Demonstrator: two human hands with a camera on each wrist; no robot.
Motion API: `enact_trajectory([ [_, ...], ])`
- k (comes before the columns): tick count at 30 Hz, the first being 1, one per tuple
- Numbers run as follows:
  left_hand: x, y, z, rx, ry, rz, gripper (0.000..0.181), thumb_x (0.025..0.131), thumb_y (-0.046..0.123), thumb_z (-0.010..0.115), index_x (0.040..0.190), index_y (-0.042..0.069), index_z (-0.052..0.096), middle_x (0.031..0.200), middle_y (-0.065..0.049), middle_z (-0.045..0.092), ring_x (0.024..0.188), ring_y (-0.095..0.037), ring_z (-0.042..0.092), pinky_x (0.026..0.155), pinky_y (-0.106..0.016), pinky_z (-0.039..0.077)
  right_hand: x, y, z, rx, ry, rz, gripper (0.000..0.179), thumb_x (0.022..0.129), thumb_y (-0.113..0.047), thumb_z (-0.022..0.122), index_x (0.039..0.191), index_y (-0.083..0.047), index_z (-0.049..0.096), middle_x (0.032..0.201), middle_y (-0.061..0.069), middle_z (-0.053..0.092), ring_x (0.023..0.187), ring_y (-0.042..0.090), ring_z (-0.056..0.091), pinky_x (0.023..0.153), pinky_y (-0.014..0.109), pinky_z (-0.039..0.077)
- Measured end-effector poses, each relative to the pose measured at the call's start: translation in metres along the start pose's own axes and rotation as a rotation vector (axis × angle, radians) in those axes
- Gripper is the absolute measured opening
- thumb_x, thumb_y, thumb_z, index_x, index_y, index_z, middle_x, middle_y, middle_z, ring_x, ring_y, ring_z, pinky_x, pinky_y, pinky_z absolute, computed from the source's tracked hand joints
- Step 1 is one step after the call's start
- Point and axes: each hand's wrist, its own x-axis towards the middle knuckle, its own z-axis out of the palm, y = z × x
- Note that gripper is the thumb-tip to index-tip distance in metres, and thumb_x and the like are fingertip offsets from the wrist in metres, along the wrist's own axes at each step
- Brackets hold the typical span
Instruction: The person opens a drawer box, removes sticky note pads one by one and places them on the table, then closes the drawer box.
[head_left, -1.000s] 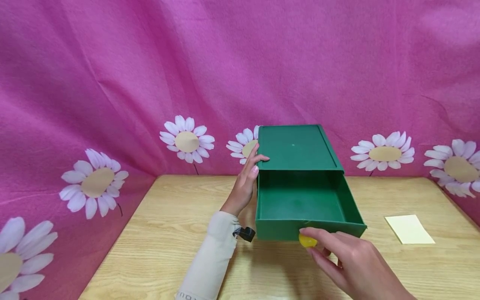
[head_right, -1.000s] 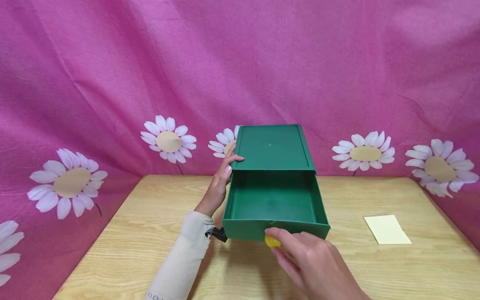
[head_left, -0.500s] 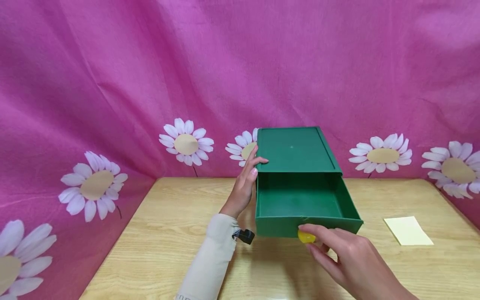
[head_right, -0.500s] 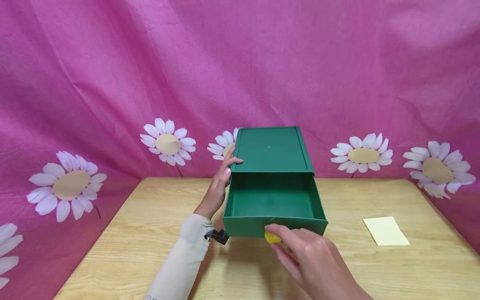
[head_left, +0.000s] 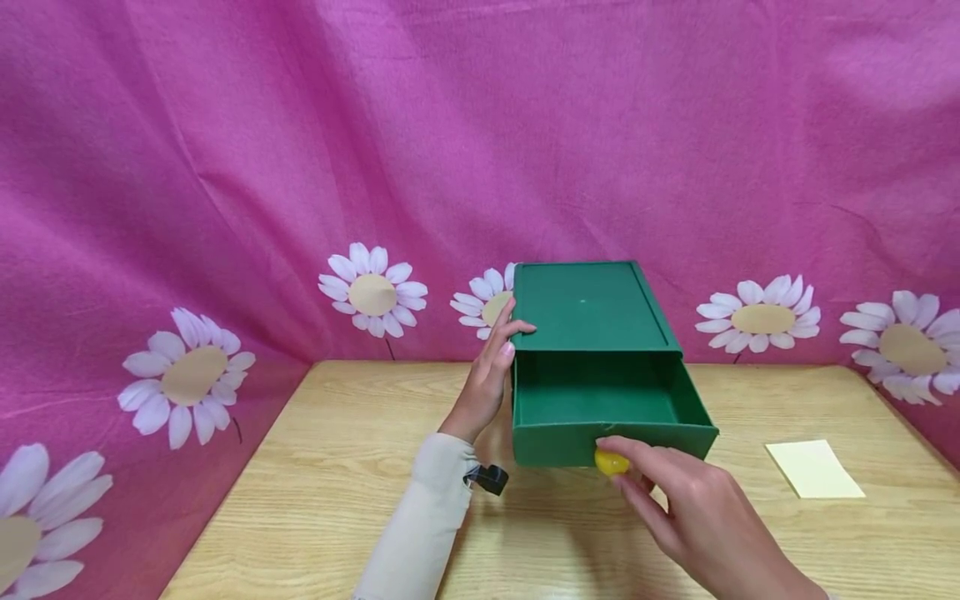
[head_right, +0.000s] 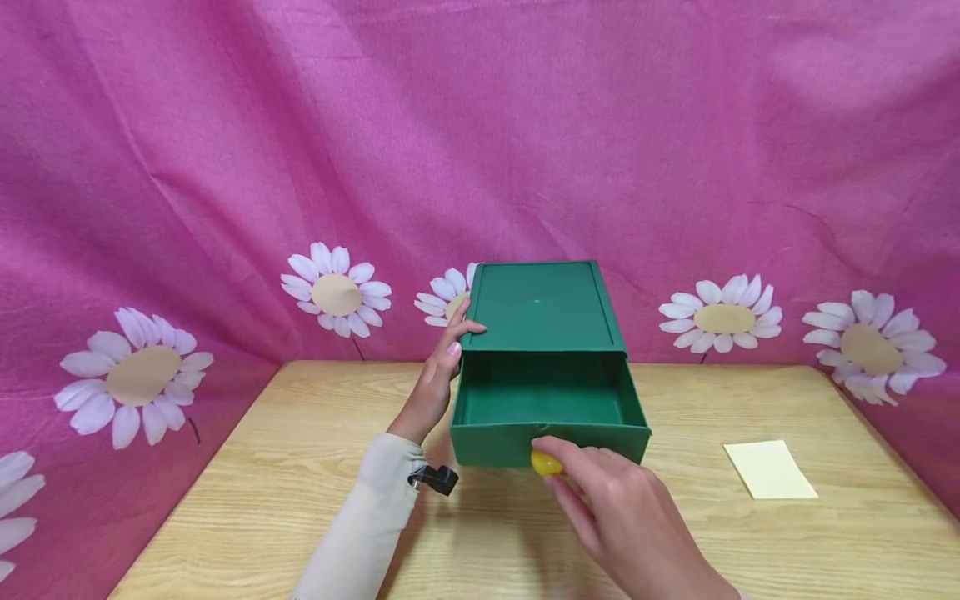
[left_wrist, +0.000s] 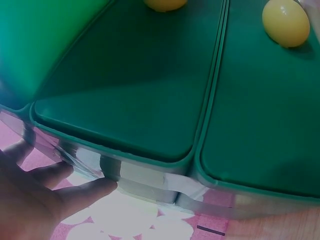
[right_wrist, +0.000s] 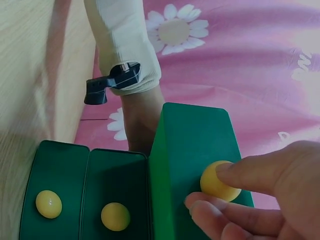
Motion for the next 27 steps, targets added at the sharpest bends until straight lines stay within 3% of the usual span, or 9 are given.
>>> enact_trajectory([
  [2,0.000,0.001,0.000,0.003,0.000,-0.004,0.043,0.101,0.041,0.026,0.135,0.025,0.046,0.162,0.006,0.010,0.145,-0.008,0.010,0.108,-0.061,0.022,0.001,0.000,0.001,0.003,0.010,0.003,0.051,0.071,-0.009,0.084,0.116,-0.023,0.066,0.097,-0.013,0.067,0.073,-0.002,0.055,0.063,0.017,0.052],
  [11,0.000,0.001,-0.001,0.002,-0.004,0.002,0.043,0.101,0.040,0.026,0.135,0.024,0.046,0.162,0.006,0.009,0.145,-0.007,0.009,0.109,-0.060,0.022,0.006,0.003,0.006,0.001,-0.012,0.068,0.044,0.075,-0.011,0.081,0.116,-0.020,0.067,0.102,-0.011,0.068,0.077,0.001,0.058,0.067,0.022,0.055],
  [14,0.000,0.002,0.000,-0.002,-0.003,-0.001,0.042,0.101,0.041,0.026,0.135,0.025,0.046,0.162,0.007,0.009,0.145,-0.007,0.010,0.109,-0.059,0.023,0.007,0.005,0.006,0.012,0.018,0.028,0.044,0.075,-0.010,0.081,0.116,-0.018,0.067,0.103,-0.010,0.068,0.078,0.002,0.058,0.064,0.018,0.052],
  [18,0.000,0.003,-0.001,-0.001,0.005,0.010,0.042,0.101,0.037,0.026,0.135,0.022,0.045,0.162,0.007,0.010,0.145,-0.010,0.010,0.109,-0.059,0.023,0.010,0.009,0.008,0.041,0.064,-0.040,0.031,0.091,-0.032,0.065,0.118,-0.017,0.066,0.105,-0.008,0.069,0.079,0.004,0.059,0.061,0.013,0.045],
  [20,0.001,0.002,-0.001,0.000,0.008,0.022,0.041,0.102,0.034,0.026,0.135,0.019,0.046,0.162,0.006,0.010,0.146,-0.012,0.010,0.109,-0.060,0.023,0.011,0.011,0.009,0.056,0.079,-0.054,0.030,0.093,-0.033,0.062,0.118,-0.017,0.066,0.106,-0.008,0.069,0.080,0.004,0.059,0.061,0.011,0.044],
  [23,0.001,0.002,-0.001,-0.005,0.005,0.034,0.041,0.102,0.031,0.026,0.135,0.018,0.046,0.161,0.005,0.009,0.146,-0.014,0.009,0.109,-0.060,0.022,0.011,0.012,0.012,0.069,0.098,-0.052,0.032,0.086,-0.020,0.073,0.117,-0.016,0.067,0.104,-0.007,0.069,0.077,0.004,0.058,0.060,0.010,0.042],
  [25,0.001,0.002,0.000,-0.003,0.004,0.030,0.041,0.102,0.032,0.026,0.135,0.019,0.046,0.161,0.007,0.010,0.146,-0.013,0.010,0.110,-0.059,0.022,0.012,0.013,0.013,0.079,0.107,-0.049,0.044,0.076,-0.005,0.079,0.116,-0.015,0.067,0.103,-0.006,0.069,0.075,0.004,0.056,0.059,0.009,0.041],
  [27,0.001,0.001,0.001,-0.002,0.003,0.021,0.041,0.102,0.035,0.026,0.135,0.021,0.046,0.161,0.008,0.010,0.146,-0.011,0.010,0.109,-0.058,0.023,0.012,0.014,0.015,0.082,0.112,-0.046,0.045,0.075,-0.003,0.079,0.117,-0.014,0.067,0.101,-0.005,0.069,0.073,0.003,0.054,0.058,0.009,0.040],
])
